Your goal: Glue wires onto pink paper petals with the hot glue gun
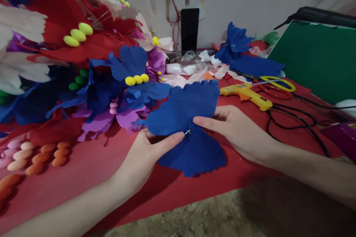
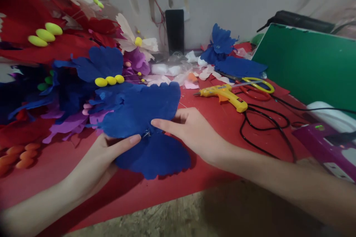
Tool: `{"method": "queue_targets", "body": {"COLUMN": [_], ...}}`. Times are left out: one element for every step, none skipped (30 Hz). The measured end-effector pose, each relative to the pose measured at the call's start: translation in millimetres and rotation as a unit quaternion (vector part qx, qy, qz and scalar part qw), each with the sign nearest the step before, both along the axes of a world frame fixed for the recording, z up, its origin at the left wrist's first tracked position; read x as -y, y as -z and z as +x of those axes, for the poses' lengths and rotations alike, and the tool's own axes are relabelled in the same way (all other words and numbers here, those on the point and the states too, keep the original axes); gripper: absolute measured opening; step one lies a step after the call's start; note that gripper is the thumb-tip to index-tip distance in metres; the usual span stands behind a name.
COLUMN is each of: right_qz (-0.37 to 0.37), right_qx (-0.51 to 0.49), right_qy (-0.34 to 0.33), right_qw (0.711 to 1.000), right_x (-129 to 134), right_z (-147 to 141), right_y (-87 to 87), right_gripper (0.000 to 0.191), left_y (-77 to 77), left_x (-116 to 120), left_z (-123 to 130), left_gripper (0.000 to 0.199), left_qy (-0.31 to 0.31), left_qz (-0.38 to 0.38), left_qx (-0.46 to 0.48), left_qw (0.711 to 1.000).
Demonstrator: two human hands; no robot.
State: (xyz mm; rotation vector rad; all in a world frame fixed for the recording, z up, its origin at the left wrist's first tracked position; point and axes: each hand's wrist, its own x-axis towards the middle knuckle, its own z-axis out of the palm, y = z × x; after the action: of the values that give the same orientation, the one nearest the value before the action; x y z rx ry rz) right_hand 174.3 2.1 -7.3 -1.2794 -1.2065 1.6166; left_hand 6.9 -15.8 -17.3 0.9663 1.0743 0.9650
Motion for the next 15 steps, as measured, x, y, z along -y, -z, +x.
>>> {"method": "queue_targets", "body": {"right_qz": [-0.004, -0.013, -0.023, -0.032, -0.04, -0.049, -0.056, -0.063, -0.066, -0.065, -0.061, -0.057, -0.053, -0.053, -0.057], "right_qx": [0.002, 0.004, 0.006, 0.007, 0.005, -0.001, -0.01, -0.022, -0.033, -0.042, -0.049, -0.051, -0.049, -0.043, -0.037], "right_qy": [0.002, 0.004, 0.008, 0.011, 0.014, 0.015, 0.014, 0.008, -0.002, -0.015, -0.027, -0.038, -0.045, -0.048, -0.046], "right_qw": [1.0, 1.0, 1.0, 0.999, 0.999, 0.999, 0.998, 0.998, 0.997, 0.997, 0.997, 0.996, 0.996, 0.997, 0.997], "right_x": [0.7, 1.7, 2.7, 3.8, 4.7, 5.6, 6.2, 6.6, 6.9, 6.9, 6.9, 6.7, 6.6, 6.5, 6.6], "right_z": [-0.8, -1.7, -2.8, -3.7, -4.5, -4.9, -5.1, -5.1, -4.9, -4.6, -4.3, -4.2, -4.1, -4.2, -4.4], "right_y": [-0.7, -1.4, -2.0, -2.5, -2.8, -2.9, -2.7, -2.3, -1.7, -0.9, -0.1, 0.7, 1.4, 1.9, 2.3], "right_gripper": [0.031, 0.031, 0.031, 0.031, 0.03, 0.03, 0.029, 0.027, 0.025, 0.024, 0.022, 0.022, 0.023, 0.024, 0.025], "left_y": [0.0, 0.2, 0.5, 0.8, 1.0, 1.1, 1.0, 0.7, 0.4, 0.1, -0.2, -0.4, -0.4, -0.4, -0.3], "left_x": [0.9, 2.1, 3.2, 4.2, 5.1, 5.7, 6.1, 6.3, 6.3, 6.1, 5.9, 5.7, 5.6, 5.7, 5.9], "left_z": [0.3, 0.5, 0.6, 0.6, 0.6, 0.5, 0.3, 0.1, -0.1, -0.4, -0.8, -1.1, -1.5, -1.9, -2.1], "left_gripper": [0.028, 0.032, 0.034, 0.035, 0.035, 0.035, 0.035, 0.035, 0.034, 0.034, 0.035, 0.036, 0.036, 0.036, 0.034], "left_qy": [0.01, 0.015, 0.017, 0.018, 0.017, 0.017, 0.018, 0.017, 0.015, 0.012, 0.01, 0.008, 0.006, 0.006, 0.005], "left_qz": [-0.001, -0.001, -0.001, -0.005, -0.01, -0.016, -0.02, -0.023, -0.022, -0.018, -0.011, -0.003, 0.004, 0.007, 0.008], "left_qx": [-0.003, -0.01, -0.021, -0.032, -0.04, -0.043, -0.042, -0.039, -0.036, -0.034, -0.034, -0.035, -0.038, -0.042, -0.048], "left_qw": [1.0, 1.0, 1.0, 0.999, 0.999, 0.999, 0.999, 0.999, 0.999, 0.999, 0.999, 0.999, 0.999, 0.999, 0.999]}}
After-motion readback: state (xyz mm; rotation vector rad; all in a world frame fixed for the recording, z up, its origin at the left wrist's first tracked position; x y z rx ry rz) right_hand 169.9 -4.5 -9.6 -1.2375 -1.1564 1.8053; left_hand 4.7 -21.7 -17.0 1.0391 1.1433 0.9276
